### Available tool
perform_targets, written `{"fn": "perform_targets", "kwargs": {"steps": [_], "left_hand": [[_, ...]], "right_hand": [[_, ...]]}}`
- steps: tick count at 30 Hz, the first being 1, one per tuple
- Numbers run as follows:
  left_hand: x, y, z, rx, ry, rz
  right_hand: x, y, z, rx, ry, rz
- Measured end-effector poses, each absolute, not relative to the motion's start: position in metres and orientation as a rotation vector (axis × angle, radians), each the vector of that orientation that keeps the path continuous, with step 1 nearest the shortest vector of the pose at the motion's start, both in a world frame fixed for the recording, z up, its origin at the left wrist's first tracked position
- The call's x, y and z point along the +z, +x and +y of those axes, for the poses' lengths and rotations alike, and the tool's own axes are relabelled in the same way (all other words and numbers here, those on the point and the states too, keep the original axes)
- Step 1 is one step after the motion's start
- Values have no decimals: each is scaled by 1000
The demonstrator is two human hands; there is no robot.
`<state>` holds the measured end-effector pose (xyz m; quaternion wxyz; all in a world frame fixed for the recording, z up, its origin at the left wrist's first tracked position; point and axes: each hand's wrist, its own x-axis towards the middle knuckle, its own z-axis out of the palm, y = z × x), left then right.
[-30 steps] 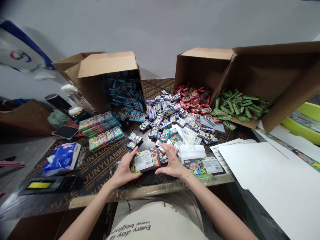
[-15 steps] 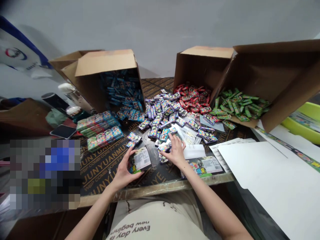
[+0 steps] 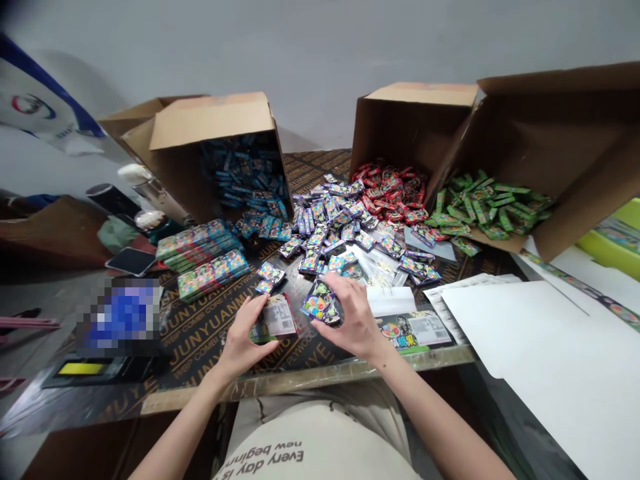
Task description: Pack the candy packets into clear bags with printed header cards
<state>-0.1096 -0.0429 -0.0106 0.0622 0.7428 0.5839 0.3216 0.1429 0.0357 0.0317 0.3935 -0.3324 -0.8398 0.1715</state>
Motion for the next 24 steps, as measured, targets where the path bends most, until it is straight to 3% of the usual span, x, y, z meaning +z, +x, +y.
{"fn": "perform_targets", "kwargs": {"steps": [7,16,20,24], "left_hand": [[-5,-103,-50,865,2527,1879],[-14,-82,-61,1363,2679,2005],[-13,-79,-57,1247,2576,2011],[-23,-88,-50,924,2469,2016]], "right_hand": [[21,150,42,231,-890,-2240],[-25,129,49,455,-947,-2360],[-30,124,65,317,-971,-2392],[-23,162,115,97,-1261,-2235]]}}
